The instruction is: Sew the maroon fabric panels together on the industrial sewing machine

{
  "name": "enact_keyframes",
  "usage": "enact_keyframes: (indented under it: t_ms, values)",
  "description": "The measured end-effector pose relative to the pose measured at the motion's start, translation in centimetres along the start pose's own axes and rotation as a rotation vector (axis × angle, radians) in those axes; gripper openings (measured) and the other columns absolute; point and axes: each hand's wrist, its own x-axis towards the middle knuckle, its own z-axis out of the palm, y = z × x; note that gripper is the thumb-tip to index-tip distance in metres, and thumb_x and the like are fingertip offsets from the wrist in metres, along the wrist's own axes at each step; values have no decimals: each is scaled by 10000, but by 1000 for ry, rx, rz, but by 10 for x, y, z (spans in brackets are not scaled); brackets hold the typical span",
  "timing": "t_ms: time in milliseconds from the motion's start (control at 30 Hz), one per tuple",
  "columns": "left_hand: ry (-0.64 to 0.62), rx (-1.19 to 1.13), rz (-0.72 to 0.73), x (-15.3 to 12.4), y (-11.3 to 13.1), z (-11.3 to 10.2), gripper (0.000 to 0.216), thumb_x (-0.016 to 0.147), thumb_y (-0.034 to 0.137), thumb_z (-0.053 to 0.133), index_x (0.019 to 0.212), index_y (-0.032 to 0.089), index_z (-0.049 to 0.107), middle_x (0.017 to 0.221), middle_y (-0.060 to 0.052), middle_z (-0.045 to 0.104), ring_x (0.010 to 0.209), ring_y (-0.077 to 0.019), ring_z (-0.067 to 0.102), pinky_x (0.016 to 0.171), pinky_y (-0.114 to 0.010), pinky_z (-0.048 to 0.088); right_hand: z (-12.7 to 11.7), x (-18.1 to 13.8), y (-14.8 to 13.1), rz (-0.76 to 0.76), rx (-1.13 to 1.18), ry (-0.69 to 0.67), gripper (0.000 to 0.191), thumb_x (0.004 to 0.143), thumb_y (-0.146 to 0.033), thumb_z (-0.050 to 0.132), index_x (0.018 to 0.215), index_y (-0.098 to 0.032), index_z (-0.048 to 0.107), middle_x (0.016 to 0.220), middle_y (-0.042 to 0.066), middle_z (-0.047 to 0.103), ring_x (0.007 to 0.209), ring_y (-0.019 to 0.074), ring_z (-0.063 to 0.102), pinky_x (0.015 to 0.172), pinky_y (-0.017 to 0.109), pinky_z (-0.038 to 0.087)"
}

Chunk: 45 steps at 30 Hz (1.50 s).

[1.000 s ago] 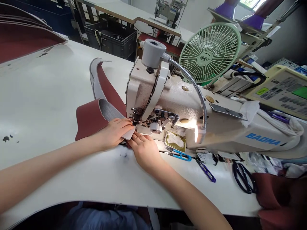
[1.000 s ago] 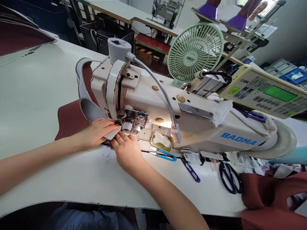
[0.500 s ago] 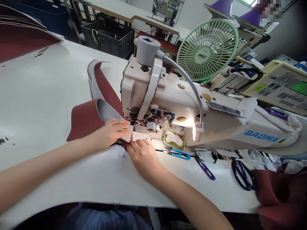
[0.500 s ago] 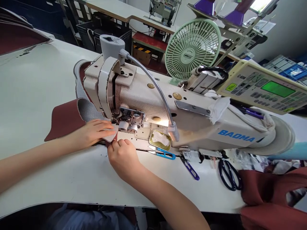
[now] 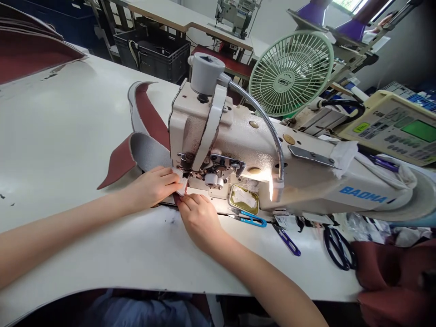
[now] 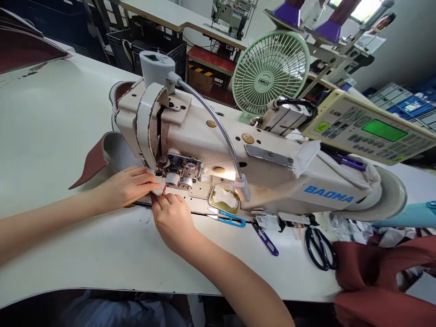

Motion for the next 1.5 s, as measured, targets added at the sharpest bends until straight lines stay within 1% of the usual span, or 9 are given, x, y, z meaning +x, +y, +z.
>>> enact_keyframes:
  t_ms: [133,267,400,533,667,867,1000,1267,1500]
  values:
    - [1,50,21,3,-3,0,239,948,83,427,1005,167,643,860,-49,615,811,-189,507,739,-310,394,7,1,2,51,94,48,255,998,-144,462,1137,-120,675,1069,102,719,992,194,603,837,320,479]
    - [-41,10,24,4,-9,-1,272,933,70,419,1014,163,662,862,-47,627,767,-183,502,716,-309,396,1,4,1,113,162,7,288,976,-154,486,1212,-147,649,1163,93,701,1076,203,571,880,339,456]
    - [-61,-188,-41,5,-17,4,300,985,119,399,967,209,684,898,-11,673,815,-149,549,796,-278,421,-12,8,0,229,140,-93,308,967,-194,506,1246,-218,635,1212,64,660,1036,202,558,874,371,412]
    - [-89,-306,-129,7,-26,7,281,986,176,422,959,245,693,932,9,707,888,-165,568,839,-291,425,-17,11,1,324,94,-167,326,977,-252,506,1272,-325,623,1155,63,617,992,205,542,869,369,366]
    - [-123,-331,-75,9,-33,9,281,955,133,437,878,235,687,876,-6,694,854,-178,548,789,-299,420,-16,13,2,336,86,-175,326,989,-281,490,1282,-328,623,1098,75,600,959,208,530,859,361,352]
    - [-88,-346,-2,11,-44,17,294,922,82,458,853,230,702,913,-31,690,901,-187,553,801,-296,436,-15,19,3,373,66,-189,330,1004,-306,464,1294,-331,619,1073,78,604,944,217,539,852,366,372]
    - [-66,-349,5,12,-51,21,293,948,113,458,901,231,722,999,-47,692,922,-180,567,804,-286,458,-13,22,4,378,45,-196,342,1008,-317,451,1315,-325,601,1090,86,604,929,222,544,855,378,384]
    - [-51,-367,12,16,-58,20,241,960,180,496,922,223,730,985,-70,696,956,-187,594,839,-300,484,-11,25,4,392,24,-214,420,999,-343,456,1414,-314,512,1154,107,585,921,231,541,871,397,401]
    - [-63,-363,-19,24,-56,10,201,966,238,513,894,178,691,939,-64,681,944,-183,596,858,-286,471,-5,22,5,396,51,-196,445,996,-378,462,1437,-320,483,1178,111,581,1011,250,536,849,378,404]
